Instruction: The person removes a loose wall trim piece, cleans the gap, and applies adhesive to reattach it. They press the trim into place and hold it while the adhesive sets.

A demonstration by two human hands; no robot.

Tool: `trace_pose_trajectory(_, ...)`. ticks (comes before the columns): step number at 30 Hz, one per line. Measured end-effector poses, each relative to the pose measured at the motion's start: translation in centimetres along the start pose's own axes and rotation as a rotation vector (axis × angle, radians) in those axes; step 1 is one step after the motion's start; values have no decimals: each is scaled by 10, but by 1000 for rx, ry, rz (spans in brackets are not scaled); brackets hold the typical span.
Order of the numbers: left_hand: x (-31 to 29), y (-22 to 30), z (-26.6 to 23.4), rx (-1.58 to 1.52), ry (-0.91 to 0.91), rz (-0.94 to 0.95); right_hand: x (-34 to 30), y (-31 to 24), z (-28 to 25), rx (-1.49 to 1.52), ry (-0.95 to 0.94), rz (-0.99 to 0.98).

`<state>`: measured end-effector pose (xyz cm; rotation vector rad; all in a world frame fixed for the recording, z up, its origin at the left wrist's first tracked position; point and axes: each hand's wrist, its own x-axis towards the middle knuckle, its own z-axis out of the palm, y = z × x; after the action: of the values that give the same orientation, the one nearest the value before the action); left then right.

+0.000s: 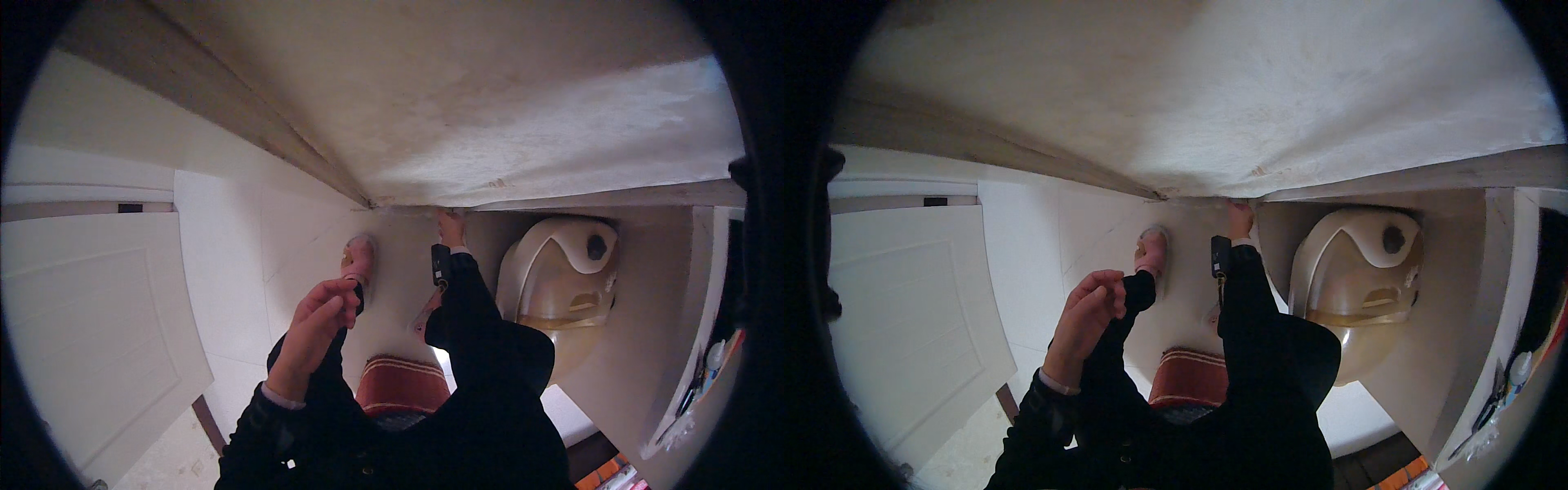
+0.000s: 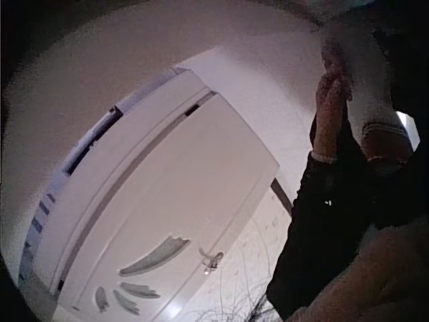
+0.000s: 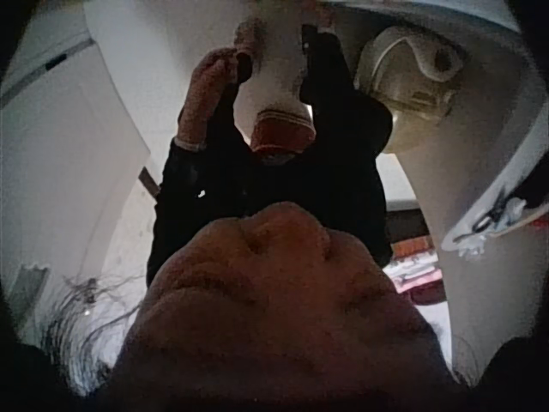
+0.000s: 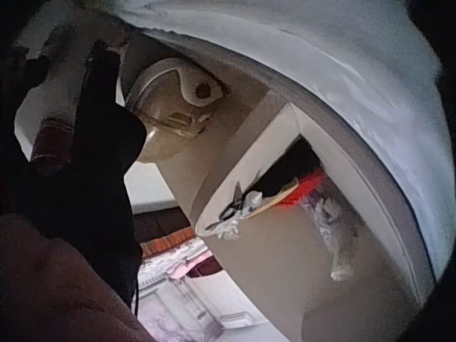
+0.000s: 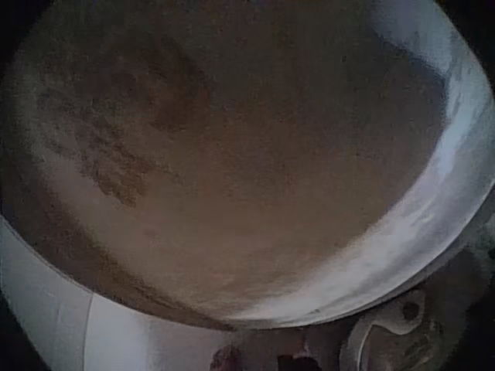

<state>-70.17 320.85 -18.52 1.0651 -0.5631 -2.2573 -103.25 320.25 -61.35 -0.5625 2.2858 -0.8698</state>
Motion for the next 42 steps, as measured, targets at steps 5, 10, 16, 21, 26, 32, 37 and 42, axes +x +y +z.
trace_pose_trajectory(5, 2, -3, 2, 8, 44, -14, 0, 45, 23, 96, -75, 151)
trace_pose_trajectory(10, 5, -4, 5, 29, 77, 12, 5, 96, 35, -252, -251, -12)
trace_pose_trajectory(16, 5, -3, 5, -7, 23, -19, -38, 20, -2, -273, 121, -159)
trace_pose_trajectory(21, 3, -5, 5, -14, 30, -29, -74, -71, -28, -175, 382, -318)
trace_pose_trajectory(26, 3, -3, 3, -12, 42, -20, -76, -82, -43, -408, 439, -361)
trace_pose_trajectory(32, 2, -3, 4, -31, 27, -23, -62, -63, -68, -656, 271, -551)
trace_pose_trajectory(37, 4, -5, 6, -19, 19, -19, -48, -54, -70, -632, 310, -497)
trace_pose_trajectory(42, 3, -4, 8, 12, 25, -29, -34, -56, -37, 203, 182, 74)
